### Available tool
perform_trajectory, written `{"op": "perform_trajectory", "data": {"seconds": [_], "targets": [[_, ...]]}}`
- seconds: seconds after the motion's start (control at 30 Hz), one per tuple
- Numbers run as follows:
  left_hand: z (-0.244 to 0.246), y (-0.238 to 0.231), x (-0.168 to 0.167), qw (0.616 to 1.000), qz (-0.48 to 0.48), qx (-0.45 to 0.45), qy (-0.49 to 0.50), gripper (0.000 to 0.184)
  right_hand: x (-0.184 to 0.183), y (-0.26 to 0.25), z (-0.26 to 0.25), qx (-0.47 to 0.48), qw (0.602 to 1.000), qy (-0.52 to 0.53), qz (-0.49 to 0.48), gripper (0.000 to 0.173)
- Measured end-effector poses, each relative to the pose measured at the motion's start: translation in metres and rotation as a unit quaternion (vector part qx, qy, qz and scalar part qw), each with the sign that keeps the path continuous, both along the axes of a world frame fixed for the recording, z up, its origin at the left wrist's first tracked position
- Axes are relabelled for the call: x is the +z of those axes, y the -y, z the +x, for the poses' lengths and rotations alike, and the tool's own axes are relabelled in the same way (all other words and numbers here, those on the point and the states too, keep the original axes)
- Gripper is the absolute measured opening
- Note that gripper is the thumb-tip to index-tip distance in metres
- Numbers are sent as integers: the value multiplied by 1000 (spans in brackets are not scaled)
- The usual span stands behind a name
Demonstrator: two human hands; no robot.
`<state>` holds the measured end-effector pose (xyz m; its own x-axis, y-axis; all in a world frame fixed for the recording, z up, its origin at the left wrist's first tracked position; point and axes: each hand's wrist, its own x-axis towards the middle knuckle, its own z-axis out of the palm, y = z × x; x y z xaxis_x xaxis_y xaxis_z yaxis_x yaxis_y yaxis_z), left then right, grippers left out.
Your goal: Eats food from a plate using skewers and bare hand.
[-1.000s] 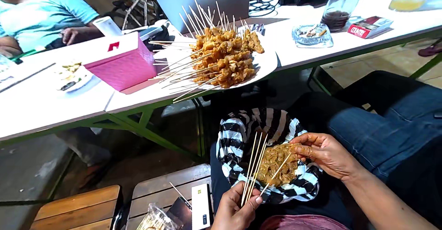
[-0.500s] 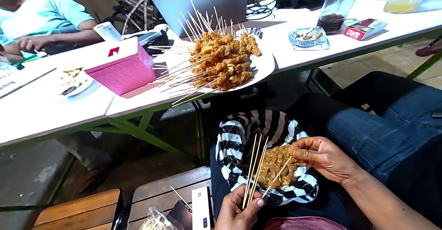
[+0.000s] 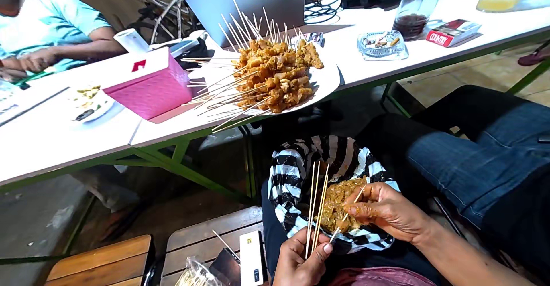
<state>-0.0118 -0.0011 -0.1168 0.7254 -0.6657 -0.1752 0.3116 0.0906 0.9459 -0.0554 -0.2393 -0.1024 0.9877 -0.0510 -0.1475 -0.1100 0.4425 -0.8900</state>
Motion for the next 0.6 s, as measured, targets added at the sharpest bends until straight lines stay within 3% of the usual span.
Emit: {"op": "perform_trajectory", "data": {"seconds": [0.17, 0.27, 0.33, 0.4, 0.5, 0.57, 0.6], "targets": [[-1, 2, 0, 1000, -5, 19, 0, 7, -2, -10, 0, 22, 999, -5, -22, 12], [4, -1, -1, 998, 16, 41, 33, 7, 3, 14, 5, 4, 980, 17, -197, 23], [6, -4, -1, 997, 31, 55, 50, 7, -2, 34, 8, -12, 917, 42, -398, 17], [9, -6, -2, 995, 44, 61, 67, 7, -9, 40, 6, 24, 815, 89, -572, 15], [10, -6, -4, 992, 57, 59, 90, 6, -20, 23, 2, 113, 701, 127, -693, 11], [10, -7, -4, 991, 63, 57, 102, 6, -31, 17, 3, 104, 671, 141, -720, 11], [10, -8, -3, 990, 66, 56, 107, 6, -33, 19, 6, 78, 689, 150, -705, 12]]}}
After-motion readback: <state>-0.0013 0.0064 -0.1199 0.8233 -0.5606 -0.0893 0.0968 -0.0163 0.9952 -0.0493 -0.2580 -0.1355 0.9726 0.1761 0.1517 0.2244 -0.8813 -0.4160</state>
